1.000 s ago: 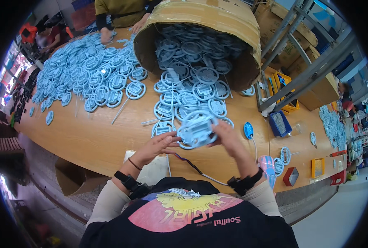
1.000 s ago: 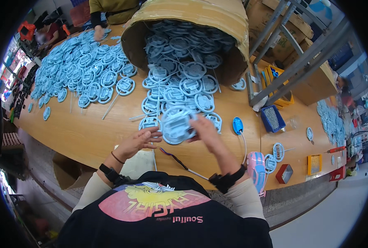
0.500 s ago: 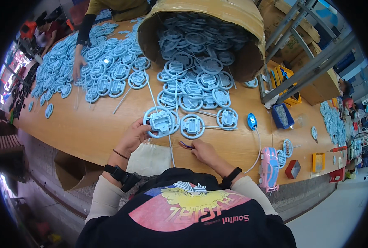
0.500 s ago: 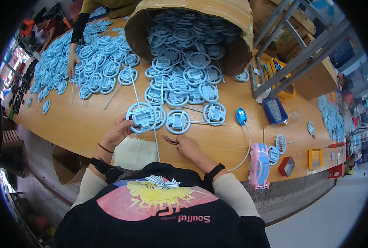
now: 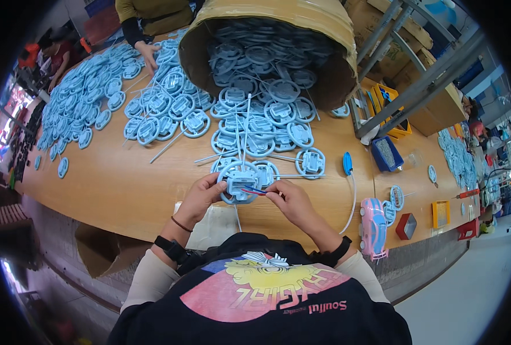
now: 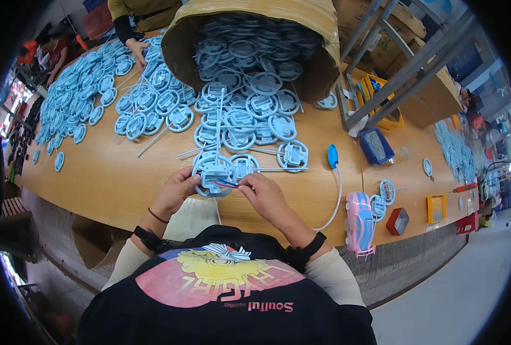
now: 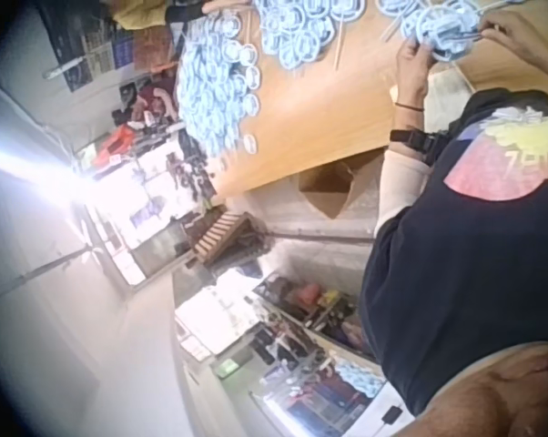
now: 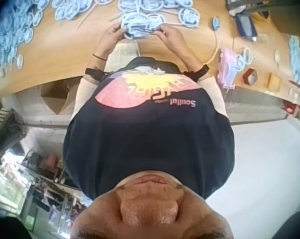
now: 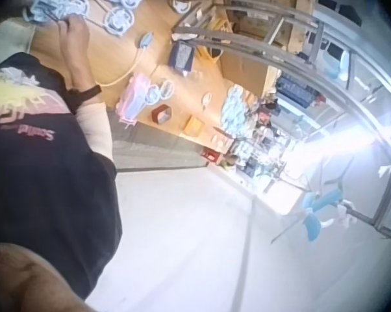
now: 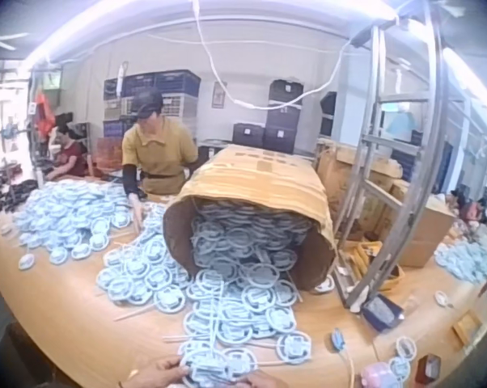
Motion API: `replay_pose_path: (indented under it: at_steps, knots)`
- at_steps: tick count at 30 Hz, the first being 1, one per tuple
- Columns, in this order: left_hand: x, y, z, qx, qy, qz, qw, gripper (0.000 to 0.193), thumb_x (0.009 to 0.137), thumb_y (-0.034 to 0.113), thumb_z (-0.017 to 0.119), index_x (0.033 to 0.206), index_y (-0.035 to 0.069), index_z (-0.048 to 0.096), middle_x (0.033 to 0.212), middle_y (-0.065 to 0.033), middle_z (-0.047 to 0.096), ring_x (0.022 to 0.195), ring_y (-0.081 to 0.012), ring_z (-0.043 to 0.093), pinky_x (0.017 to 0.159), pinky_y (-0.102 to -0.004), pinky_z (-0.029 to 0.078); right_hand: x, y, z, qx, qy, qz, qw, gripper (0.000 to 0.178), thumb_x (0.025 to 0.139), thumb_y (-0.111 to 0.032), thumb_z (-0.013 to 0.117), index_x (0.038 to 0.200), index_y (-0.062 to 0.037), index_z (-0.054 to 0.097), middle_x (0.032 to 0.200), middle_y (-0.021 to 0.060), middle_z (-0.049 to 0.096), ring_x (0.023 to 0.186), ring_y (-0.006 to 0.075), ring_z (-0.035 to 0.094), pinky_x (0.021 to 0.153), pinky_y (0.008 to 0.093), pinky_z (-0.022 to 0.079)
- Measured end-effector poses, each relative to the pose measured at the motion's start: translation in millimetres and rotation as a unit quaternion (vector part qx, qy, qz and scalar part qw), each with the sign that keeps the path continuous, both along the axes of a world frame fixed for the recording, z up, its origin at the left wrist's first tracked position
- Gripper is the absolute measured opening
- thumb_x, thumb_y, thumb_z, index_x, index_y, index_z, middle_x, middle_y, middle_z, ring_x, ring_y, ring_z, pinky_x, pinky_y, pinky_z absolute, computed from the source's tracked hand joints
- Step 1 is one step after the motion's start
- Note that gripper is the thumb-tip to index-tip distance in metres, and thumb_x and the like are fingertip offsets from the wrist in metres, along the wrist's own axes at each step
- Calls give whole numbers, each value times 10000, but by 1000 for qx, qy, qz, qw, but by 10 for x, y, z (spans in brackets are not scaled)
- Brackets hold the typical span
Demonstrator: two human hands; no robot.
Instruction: The person sits at a table in a workshop and assembles small electronic components. They pick up light blue circular plastic parts and use a pair of pliers to insert or adjust wires within them. The person handles the parts one by one, repeating the process for multiple units.
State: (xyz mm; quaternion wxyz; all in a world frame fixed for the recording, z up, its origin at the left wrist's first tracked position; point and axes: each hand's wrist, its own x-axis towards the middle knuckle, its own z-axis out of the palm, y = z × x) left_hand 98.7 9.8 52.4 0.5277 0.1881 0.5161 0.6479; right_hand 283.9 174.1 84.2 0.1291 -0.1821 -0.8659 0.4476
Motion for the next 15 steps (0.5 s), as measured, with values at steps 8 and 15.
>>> replay_pose_path:
  at_steps: [8, 15]
  knots:
    - [78, 71, 110, 8, -29, 6, 1000, 286, 896, 127, 503, 1147, -9, 494, 989, -41, 583, 868, -122, 581, 783, -285, 497, -3, -7, 133, -87, -18, -1, 996, 140, 784, -122, 616, 861, -19, 559, 758, 105, 599, 669, 224, 569, 600, 319, 439]
    - [42, 45, 104, 34, -32, -55, 997, 328, 909, 188, 483, 1178, 1, 475, 1060, -53, 577, 931, -140, 573, 832, -308, 472, 52, 62, 91, -34, 46, 24, 998, 126, 781, -110, 634, 836, -27, 557, 709, 75, 584, 611, 155, 529, 554, 284, 423]
